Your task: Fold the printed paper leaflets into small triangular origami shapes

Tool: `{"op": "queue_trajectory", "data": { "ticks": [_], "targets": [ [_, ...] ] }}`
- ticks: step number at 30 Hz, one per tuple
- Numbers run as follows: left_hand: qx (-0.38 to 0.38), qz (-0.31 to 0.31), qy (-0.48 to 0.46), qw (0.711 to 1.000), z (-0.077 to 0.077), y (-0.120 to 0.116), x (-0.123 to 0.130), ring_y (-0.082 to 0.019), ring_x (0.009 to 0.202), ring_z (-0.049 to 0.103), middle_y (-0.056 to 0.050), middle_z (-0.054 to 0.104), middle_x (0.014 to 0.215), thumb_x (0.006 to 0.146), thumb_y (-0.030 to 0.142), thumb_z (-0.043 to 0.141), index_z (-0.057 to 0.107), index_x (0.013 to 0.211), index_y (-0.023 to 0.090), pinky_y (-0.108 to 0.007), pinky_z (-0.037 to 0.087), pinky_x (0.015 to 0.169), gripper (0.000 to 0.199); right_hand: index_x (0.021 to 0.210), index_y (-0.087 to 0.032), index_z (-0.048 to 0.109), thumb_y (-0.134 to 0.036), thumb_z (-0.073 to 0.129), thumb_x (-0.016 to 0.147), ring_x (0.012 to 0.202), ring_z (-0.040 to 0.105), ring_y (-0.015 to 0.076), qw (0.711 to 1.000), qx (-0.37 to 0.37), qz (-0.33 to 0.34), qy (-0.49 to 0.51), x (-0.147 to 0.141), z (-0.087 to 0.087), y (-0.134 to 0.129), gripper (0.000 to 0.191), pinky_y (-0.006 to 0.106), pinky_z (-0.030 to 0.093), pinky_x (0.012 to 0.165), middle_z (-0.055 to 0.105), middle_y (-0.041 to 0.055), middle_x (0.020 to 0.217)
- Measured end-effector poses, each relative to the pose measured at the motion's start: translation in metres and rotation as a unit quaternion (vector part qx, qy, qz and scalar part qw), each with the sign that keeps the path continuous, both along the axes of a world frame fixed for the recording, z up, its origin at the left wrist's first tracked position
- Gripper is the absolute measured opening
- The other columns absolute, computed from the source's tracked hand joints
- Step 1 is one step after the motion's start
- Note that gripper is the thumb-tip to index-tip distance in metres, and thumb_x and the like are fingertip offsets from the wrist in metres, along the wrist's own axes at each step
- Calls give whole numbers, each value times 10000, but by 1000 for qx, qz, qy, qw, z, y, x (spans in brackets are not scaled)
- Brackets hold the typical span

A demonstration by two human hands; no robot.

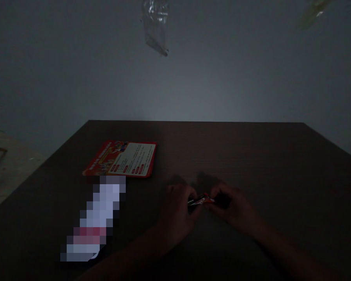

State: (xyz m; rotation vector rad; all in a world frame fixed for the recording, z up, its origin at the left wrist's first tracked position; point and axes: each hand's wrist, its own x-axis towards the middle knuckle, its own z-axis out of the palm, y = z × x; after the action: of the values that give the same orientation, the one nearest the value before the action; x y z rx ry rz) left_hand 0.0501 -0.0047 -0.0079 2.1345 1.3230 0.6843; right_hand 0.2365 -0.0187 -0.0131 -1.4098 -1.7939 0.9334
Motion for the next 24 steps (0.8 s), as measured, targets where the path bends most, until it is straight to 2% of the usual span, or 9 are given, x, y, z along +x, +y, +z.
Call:
{"op": "queue_trajectory", "data": {
  "ticks": [7,10,15,18,24],
  "targets": [
    [-123,-5,-122,985,-2,-3,-1,-180,818,573,-32,591,880,729,187,637,505,889,195,-280,432,697,207,761,-200,546,-272,686,738,646,588,132,995,-26,-5,98,-2,-4,-3,159,232,456,580,624,-11,704],
    [-162,0,-187,969,-3,-2,-1,-168,804,589,-23,598,855,739,193,639,471,863,194,-264,436,699,209,854,-208,547,-269,685,748,681,609,139,988,-39,-5,149,-3,-5,-4,184,241,478,597,645,1,754],
    [-183,-2,-271,945,-2,-1,0,-148,796,583,2,569,838,740,152,631,435,868,199,-235,428,687,238,1004,-221,525,-223,657,772,801,645,153,985,-50,17,164,-4,-1,-6,267,271,513,702,682,31,903],
    [-205,2,-279,938,0,-1,-1,-145,786,580,9,569,822,744,144,628,430,869,200,-235,426,686,240,997,-222,518,-240,659,764,770,649,158,984,-59,7,170,-6,0,-6,273,269,521,663,682,29,874],
    [-186,-5,-275,943,2,-1,-1,-150,798,585,2,600,838,754,169,627,454,873,197,-235,413,688,212,932,-222,523,-197,671,713,702,610,133,982,-35,-37,182,-6,-1,-5,265,226,497,599,622,-7,799]
  ]
}}
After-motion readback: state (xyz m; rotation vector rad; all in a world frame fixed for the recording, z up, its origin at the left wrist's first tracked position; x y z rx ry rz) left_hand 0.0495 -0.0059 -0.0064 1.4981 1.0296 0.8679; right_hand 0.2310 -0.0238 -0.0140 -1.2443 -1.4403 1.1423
